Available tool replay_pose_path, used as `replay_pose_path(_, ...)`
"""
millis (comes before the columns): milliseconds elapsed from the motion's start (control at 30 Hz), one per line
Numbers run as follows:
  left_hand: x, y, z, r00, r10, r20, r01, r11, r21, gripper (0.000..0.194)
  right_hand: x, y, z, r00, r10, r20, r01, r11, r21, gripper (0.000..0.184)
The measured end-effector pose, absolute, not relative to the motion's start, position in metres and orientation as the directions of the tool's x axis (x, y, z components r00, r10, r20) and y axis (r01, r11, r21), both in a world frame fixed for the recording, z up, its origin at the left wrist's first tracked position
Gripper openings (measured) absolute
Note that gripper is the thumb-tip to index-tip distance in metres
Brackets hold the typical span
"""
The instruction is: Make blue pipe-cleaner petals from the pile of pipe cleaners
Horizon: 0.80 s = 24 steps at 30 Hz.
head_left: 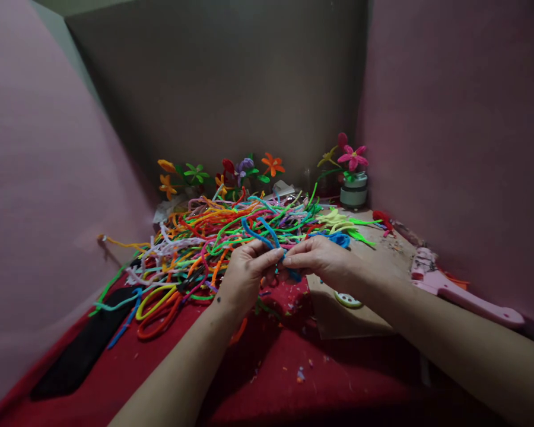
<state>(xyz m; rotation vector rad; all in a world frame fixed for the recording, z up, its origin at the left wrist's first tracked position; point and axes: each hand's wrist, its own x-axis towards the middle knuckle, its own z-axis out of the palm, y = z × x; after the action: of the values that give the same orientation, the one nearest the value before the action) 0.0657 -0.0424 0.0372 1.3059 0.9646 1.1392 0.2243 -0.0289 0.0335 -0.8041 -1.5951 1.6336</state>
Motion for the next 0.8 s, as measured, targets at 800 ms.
replay_pose_path(800, 0.052, -0.034, 0.044, 0.040, 0.995, 0.095, 0.011, -0.095, 0.995, 0.026, 0.197, -0.016, 0.034, -0.442, 0.897, -0.001, -0.240, -0.119, -0.963, 0.015)
